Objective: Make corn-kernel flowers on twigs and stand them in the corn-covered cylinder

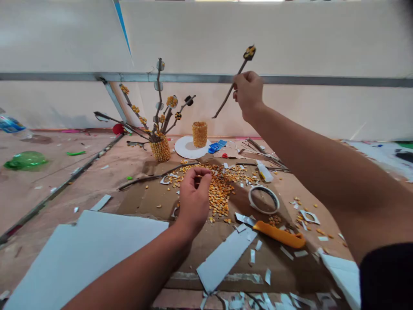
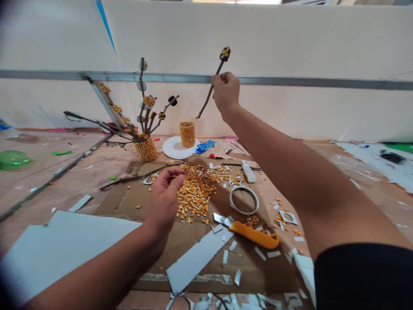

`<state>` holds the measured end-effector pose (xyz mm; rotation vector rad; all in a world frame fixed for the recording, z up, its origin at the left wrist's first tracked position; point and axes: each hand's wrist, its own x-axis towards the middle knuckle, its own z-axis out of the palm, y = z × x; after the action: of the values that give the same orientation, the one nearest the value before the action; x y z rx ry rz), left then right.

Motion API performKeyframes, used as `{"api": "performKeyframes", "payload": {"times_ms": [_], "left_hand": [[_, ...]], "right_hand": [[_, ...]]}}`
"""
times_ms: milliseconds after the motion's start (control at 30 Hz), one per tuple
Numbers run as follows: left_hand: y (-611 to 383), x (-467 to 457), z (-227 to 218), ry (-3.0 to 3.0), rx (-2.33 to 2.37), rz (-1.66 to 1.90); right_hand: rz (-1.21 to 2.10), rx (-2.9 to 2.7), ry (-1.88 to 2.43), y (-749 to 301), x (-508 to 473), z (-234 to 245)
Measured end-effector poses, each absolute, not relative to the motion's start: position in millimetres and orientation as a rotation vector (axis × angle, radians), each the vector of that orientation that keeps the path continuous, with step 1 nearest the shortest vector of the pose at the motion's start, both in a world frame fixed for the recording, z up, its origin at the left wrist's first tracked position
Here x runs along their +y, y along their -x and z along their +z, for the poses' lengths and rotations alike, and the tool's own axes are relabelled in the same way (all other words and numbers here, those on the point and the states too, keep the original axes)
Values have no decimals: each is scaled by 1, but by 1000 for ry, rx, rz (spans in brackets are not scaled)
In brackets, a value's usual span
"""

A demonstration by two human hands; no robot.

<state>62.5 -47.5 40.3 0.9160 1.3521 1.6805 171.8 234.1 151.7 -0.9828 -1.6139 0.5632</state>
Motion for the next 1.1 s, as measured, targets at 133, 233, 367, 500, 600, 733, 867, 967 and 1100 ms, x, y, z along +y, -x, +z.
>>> {"api": "performKeyframes", "payload": {"times_ms": [133, 233, 367, 500, 600, 733, 867, 967, 1100], "left_hand": [[-69, -60, 52, -1328, 1362, 1722], [-79, -71, 54, -1661, 1340, 1507], [-93, -80, 46, -1736, 1315, 1133], [-94, -78, 41, -1806, 1305, 975], [-83, -67, 44, -1808, 1419, 982], [-68, -52, 50, -1948, 1529, 810], [-66, -49, 53, -2065, 1636, 276], [-71, -53, 51, -2084, 1619, 81], [-77, -58, 51, -2148, 1692, 103]], "right_hand": [[883, -1538, 990, -243, 128, 126], [1190, -1625, 1051, -273, 39, 87], [1380, -1688, 1066, -284, -27, 49], [1483, -1892, 1007, -294, -26, 42], [1289, -2268, 1036, -310, -15, 43], [758, -2681, 1123, -323, -15, 39], [670, -2789, 1168, -329, -19, 45], [778, -2831, 1236, -342, -12, 59], [1067, -2700, 1128, -363, 3, 73]]}}
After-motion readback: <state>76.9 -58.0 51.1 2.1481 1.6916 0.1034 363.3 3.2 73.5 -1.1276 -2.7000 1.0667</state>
